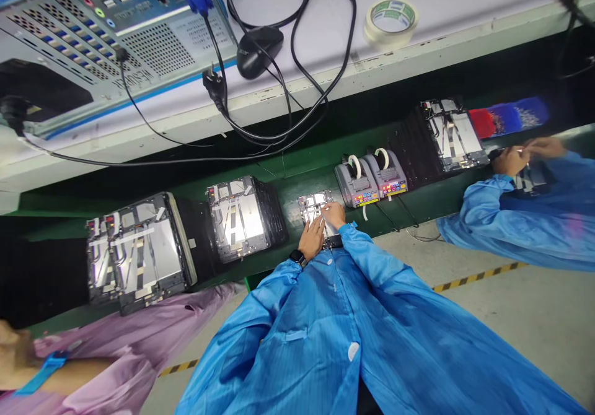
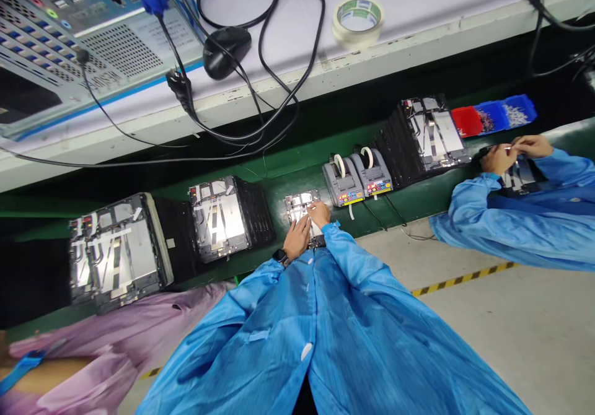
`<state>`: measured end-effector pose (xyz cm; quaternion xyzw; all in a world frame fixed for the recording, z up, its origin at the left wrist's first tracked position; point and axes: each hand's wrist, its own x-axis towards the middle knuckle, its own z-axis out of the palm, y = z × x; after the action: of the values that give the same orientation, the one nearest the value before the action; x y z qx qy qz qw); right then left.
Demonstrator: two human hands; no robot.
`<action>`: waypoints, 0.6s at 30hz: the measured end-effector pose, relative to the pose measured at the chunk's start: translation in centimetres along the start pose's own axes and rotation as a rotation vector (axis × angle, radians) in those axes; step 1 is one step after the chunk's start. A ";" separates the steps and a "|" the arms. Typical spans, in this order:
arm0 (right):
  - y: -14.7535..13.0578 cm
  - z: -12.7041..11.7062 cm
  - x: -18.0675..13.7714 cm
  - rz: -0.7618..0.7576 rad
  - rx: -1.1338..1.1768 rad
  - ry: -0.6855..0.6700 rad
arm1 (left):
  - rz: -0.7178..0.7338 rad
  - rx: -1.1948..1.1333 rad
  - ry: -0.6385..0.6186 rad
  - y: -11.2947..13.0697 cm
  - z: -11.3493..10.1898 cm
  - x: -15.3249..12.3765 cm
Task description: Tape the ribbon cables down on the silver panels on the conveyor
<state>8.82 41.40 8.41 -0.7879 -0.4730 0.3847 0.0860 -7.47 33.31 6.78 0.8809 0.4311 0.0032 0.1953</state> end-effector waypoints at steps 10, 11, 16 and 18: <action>-1.1 -0.4 -0.9 0.023 -0.078 0.004 | -0.019 -0.063 -0.013 0.0 -0.2 0.3; -1.2 -0.4 -1.0 0.025 -0.082 0.004 | -0.019 -0.068 -0.012 0.0 -0.2 0.3; -1.5 -0.6 -1.3 0.019 -0.107 -0.004 | -0.029 -0.089 -0.027 -0.1 -0.4 0.3; -1.7 -0.7 -1.4 0.022 -0.121 0.000 | -0.031 -0.093 -0.033 -0.1 -0.4 0.4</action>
<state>7.80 41.29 10.49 -0.7969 -0.4866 0.3563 0.0341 -7.40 33.79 7.07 0.8640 0.4409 0.0057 0.2431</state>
